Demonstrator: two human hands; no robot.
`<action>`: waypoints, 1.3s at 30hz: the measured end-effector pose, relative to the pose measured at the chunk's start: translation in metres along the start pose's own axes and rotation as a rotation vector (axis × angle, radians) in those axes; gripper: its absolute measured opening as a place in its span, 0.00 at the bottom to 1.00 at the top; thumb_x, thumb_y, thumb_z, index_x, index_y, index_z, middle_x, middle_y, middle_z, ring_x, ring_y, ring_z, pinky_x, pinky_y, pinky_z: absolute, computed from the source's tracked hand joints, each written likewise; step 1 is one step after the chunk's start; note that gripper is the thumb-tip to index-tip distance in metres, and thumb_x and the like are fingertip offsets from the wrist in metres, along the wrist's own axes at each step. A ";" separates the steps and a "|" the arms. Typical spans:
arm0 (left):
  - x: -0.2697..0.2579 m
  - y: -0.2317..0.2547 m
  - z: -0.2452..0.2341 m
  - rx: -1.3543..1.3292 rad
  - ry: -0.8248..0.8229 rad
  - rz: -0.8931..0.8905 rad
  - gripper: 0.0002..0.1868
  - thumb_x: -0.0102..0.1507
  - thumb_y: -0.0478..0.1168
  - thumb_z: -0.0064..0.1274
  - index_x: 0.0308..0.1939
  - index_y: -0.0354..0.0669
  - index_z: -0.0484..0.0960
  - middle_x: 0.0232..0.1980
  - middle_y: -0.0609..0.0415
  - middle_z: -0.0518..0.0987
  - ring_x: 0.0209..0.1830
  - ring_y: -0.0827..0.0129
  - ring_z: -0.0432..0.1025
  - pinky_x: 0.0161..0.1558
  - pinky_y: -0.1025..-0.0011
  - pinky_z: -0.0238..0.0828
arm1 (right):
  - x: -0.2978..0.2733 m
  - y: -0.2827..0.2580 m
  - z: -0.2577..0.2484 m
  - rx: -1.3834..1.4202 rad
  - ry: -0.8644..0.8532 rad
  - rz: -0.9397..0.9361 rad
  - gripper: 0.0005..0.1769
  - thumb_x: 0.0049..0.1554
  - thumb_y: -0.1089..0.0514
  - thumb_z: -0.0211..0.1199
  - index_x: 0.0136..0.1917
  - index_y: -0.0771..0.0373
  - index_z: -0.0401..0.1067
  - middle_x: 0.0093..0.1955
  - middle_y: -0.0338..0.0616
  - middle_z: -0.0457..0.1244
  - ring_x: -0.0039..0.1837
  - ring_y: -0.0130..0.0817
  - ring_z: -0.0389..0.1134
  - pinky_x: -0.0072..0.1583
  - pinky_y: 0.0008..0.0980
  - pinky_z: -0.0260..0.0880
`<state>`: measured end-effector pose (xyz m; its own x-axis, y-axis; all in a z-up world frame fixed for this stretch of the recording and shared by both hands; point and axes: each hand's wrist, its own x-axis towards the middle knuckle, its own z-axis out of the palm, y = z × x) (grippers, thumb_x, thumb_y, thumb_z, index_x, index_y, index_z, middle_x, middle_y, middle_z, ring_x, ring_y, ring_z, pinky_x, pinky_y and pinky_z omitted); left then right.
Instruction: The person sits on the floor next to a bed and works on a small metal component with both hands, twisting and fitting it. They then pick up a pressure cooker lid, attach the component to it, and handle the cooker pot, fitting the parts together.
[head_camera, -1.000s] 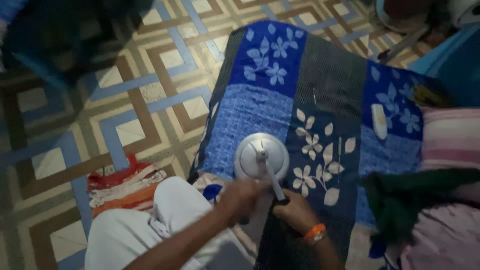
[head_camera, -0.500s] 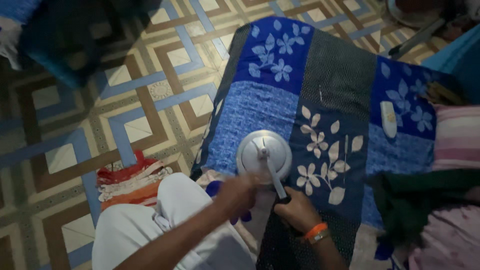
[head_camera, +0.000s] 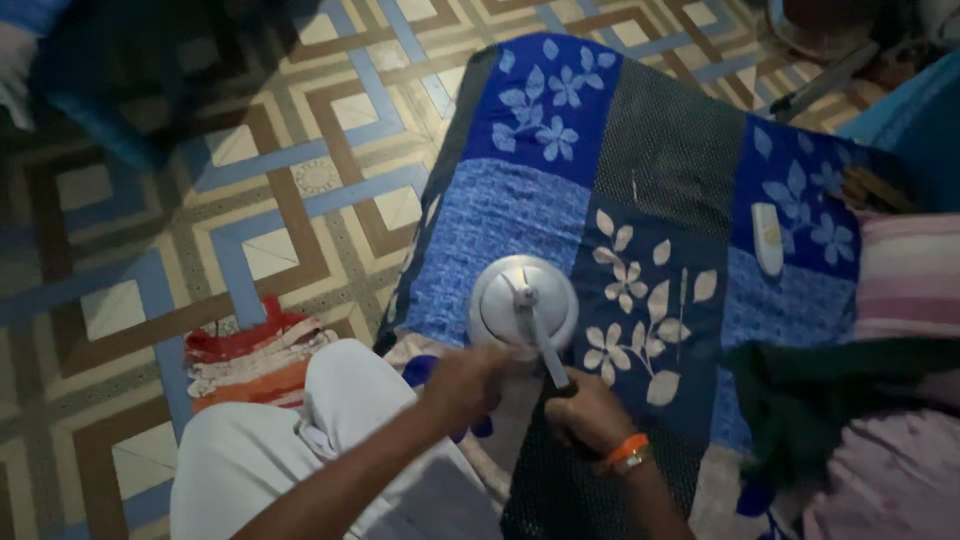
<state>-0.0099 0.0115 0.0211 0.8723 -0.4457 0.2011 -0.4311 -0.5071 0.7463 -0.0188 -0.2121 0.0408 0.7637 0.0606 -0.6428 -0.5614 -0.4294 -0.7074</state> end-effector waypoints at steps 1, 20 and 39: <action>-0.001 0.003 0.002 0.009 -0.023 0.076 0.25 0.62 0.35 0.51 0.65 0.54 0.81 0.34 0.46 0.79 0.31 0.55 0.77 0.31 0.58 0.74 | 0.004 -0.003 -0.001 -0.033 0.007 0.007 0.27 0.42 0.65 0.61 0.57 0.55 0.76 0.27 0.43 0.62 0.27 0.33 0.62 0.31 0.32 0.61; 0.008 -0.045 0.009 -0.125 0.185 -0.091 0.35 0.48 0.27 0.50 0.61 0.50 0.80 0.43 0.47 0.83 0.39 0.52 0.78 0.40 0.59 0.76 | 0.001 0.036 -0.014 0.610 -0.205 0.008 0.32 0.60 0.34 0.53 0.56 0.66 0.72 0.41 0.47 0.68 0.36 0.34 0.69 0.38 0.32 0.71; -0.054 0.053 0.031 -0.061 0.120 0.106 0.15 0.64 0.39 0.55 0.56 0.50 0.80 0.34 0.48 0.80 0.26 0.52 0.77 0.23 0.58 0.72 | -0.006 0.090 0.009 0.878 -0.211 0.112 0.33 0.61 0.28 0.46 0.51 0.57 0.74 0.34 0.40 0.68 0.28 0.30 0.67 0.30 0.28 0.66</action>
<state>-0.0871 -0.0143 0.0299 0.8458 -0.4007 0.3522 -0.5102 -0.4147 0.7535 -0.0763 -0.2432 -0.0217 0.6640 0.2610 -0.7007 -0.7361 0.3927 -0.5513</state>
